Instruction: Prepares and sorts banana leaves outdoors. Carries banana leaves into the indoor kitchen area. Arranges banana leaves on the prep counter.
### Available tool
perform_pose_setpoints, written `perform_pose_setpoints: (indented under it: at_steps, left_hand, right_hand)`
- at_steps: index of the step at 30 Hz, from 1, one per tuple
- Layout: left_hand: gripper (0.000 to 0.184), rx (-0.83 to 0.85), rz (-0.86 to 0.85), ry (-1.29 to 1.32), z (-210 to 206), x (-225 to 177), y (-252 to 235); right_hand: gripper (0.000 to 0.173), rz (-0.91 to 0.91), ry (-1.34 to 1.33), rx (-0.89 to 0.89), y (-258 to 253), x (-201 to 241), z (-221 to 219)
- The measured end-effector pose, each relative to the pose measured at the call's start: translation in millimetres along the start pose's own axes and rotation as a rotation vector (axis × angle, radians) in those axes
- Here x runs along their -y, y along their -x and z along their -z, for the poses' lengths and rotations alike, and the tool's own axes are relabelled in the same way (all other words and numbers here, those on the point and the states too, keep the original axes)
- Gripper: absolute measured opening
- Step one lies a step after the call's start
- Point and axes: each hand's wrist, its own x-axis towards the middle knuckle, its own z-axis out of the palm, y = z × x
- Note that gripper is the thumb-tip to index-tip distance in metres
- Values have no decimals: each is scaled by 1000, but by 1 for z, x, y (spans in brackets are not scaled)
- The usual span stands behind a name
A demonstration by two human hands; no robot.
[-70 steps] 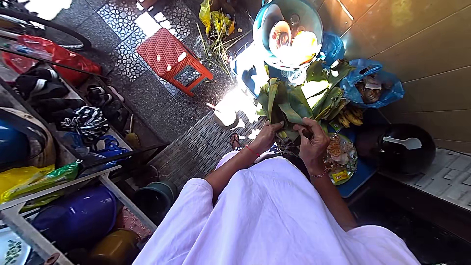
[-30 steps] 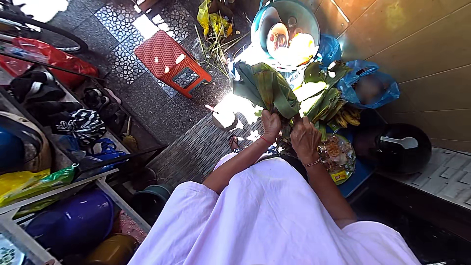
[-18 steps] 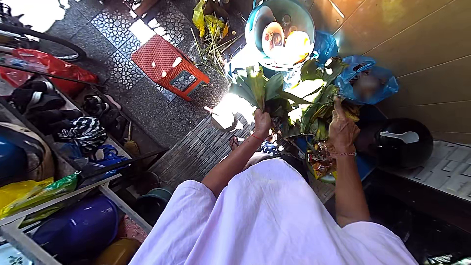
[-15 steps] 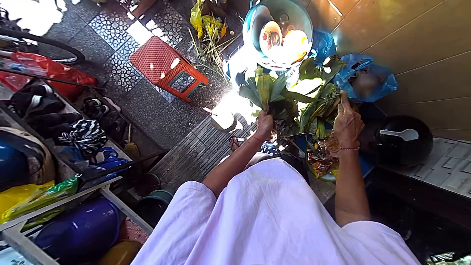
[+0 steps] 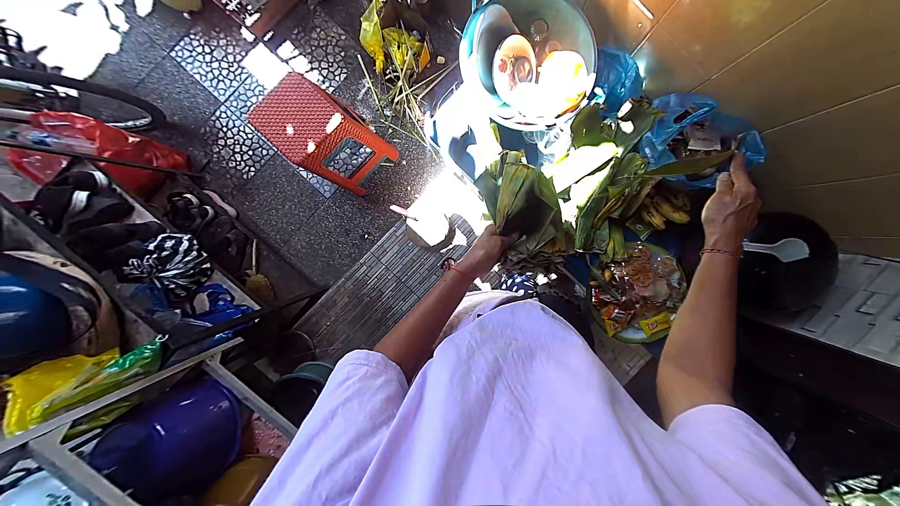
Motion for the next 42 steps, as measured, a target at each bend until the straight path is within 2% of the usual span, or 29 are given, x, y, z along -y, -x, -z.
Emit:
perform_pose_setpoints:
  at_steps: [2, 4, 6, 8, 10, 13, 15, 18, 19, 21, 23, 25, 27, 29, 34, 36, 37, 38, 39, 42]
  left_hand:
    - [17, -6, 36, -2, 15, 2, 5]
    - [16, -39, 55, -7, 28, 6, 7]
    - [14, -56, 66, -2, 32, 8, 7]
    - [13, -51, 62, 13, 25, 6, 7]
    - [17, -38, 44, 34, 16, 3, 5]
    - [17, -29, 13, 34, 6, 8, 0]
    - [17, -25, 19, 8, 1, 9, -2]
    - [19, -15, 12, -44, -8, 7, 0]
    - [20, -3, 0, -35, -7, 9, -2]
    - [20, 20, -23, -5, -4, 10, -3]
    - [19, 45, -39, 33, -2, 9, -1]
    - [19, 63, -44, 76, 1, 8, 2]
    - [18, 50, -36, 111, 2, 6, 4]
    - [17, 20, -39, 106, 4, 7, 1]
    - [20, -20, -27, -105, -4, 2, 12]
    - [21, 4, -22, -165, -11, -2, 17]
    - [21, 14, -25, -186, -12, -2, 17]
    - [21, 30, -31, -205, -12, -2, 18]
    - [22, 43, -35, -219, -11, -2, 19]
    - [21, 62, -8, -168, -8, -4, 21]
  right_hand:
    - [50, -29, 44, -37, -25, -15, -1]
    - [50, -33, 127, 38, -41, -26, -6]
    - [54, 21, 219, 290, -44, -33, -26]
    - [62, -15, 345, 597, -39, -28, -55]
    - [50, -14, 404, 736, -18, -3, -73]
    - [30, 98, -33, 706, 39, 28, -83]
    - [32, 165, -312, 743, 76, 57, -79]
    - [39, 285, -403, 766, 100, 82, -94]
    - [36, 277, -404, 762, 100, 89, -100]
    - [24, 185, -481, 731, 99, 92, -110]
    - [15, -4, -719, 738, 97, 89, -111]
    - [15, -178, -910, 745, 99, 81, -107]
    - [12, -187, -823, 644, 105, 70, -101]
    - [24, -85, -695, 559, 109, 64, -90]
    - [23, 164, -410, 490, 141, 74, -87]
    - [31, 268, -298, 502, 146, 81, -92]
    - [41, 287, -261, 535, 147, 82, -95]
    - [51, 276, -248, 558, 147, 82, -98]
    - [53, 256, -271, 559, 148, 80, -102]
    - [34, 137, -438, 513, 148, 74, -108]
